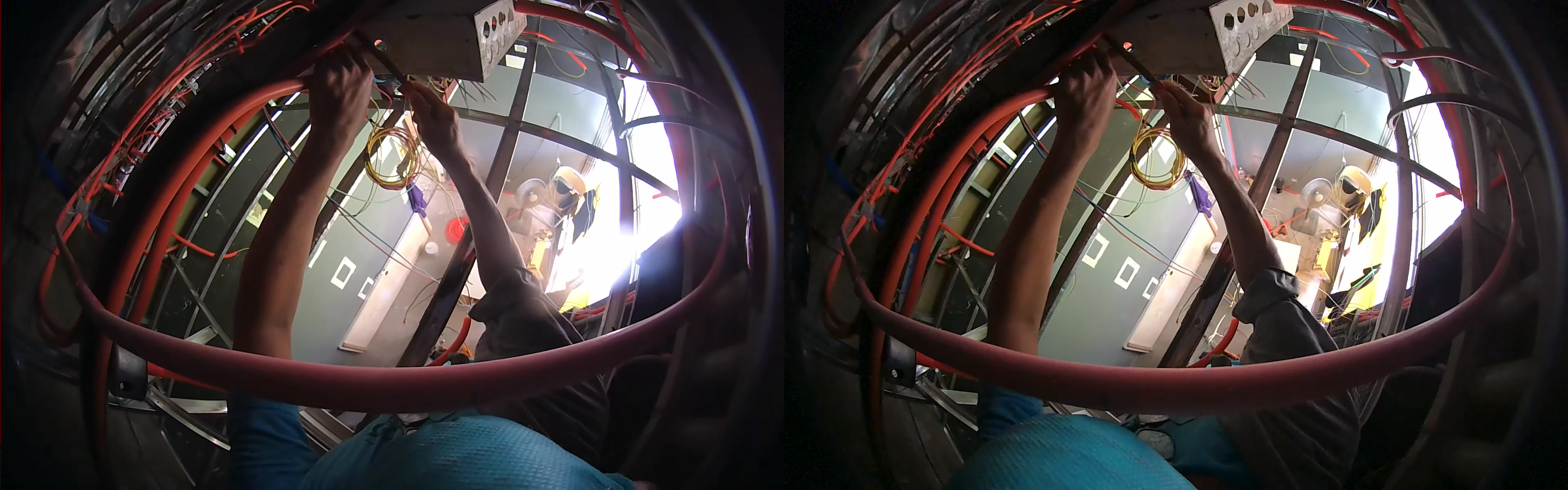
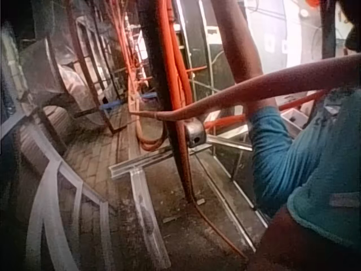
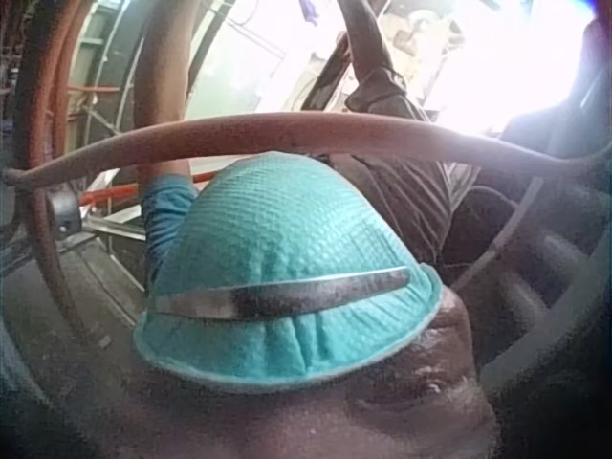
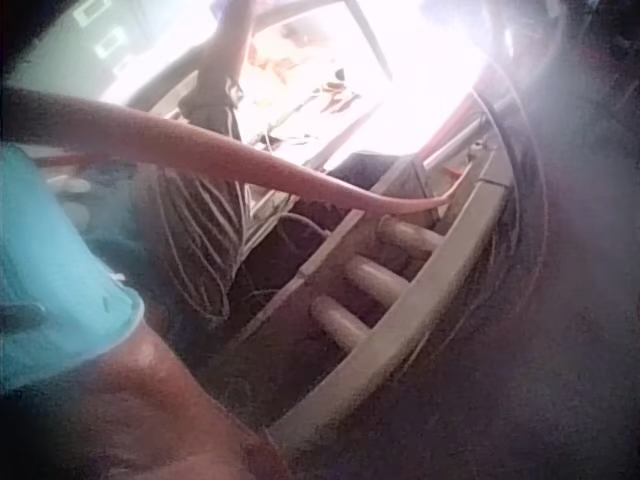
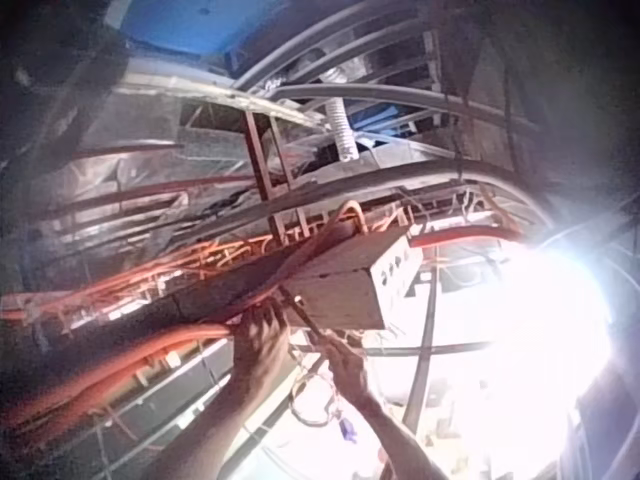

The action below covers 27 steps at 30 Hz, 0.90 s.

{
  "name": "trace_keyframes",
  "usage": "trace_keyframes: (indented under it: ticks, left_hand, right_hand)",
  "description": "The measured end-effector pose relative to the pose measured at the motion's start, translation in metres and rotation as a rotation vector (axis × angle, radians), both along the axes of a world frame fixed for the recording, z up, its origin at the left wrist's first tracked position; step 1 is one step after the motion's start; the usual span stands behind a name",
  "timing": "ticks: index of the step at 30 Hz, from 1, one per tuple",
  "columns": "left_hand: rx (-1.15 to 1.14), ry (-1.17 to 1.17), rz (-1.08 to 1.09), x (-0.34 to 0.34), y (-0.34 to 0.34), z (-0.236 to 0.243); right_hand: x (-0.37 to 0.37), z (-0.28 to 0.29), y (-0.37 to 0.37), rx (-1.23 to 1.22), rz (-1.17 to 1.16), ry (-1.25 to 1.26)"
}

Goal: The person connects several colored wires into an electrical junction box and organizes red conduits by hand while working in an elevated position.

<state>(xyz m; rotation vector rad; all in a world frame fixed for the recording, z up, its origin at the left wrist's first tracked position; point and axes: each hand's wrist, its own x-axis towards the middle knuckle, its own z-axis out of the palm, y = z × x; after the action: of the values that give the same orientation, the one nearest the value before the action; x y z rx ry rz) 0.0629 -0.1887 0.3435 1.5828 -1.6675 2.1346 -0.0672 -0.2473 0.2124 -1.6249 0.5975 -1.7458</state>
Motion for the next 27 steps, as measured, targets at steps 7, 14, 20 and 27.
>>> trace_keyframes:
  ticks: [7, 14, 20, 27]
  left_hand:
    - [-0.103, 0.004, -0.081, -0.001, -0.004, 0.000]
    - [-0.051, 0.140, -0.078, -0.002, -0.005, -0.002]
    - [-0.138, 0.012, -0.088, -0.006, -0.007, -0.001]
    - [-0.026, 0.072, 0.030, -0.004, -0.006, -0.003]
  right_hand:
    - [0.000, 0.000, -0.003, -0.003, 0.023, -0.040]
    - [-0.002, 0.004, 0.003, 0.007, 0.039, -0.031]
    - [-0.009, -0.008, 0.000, -0.127, -0.018, -0.040]
    - [-0.007, 0.002, 0.007, 0.068, -0.059, 0.109]
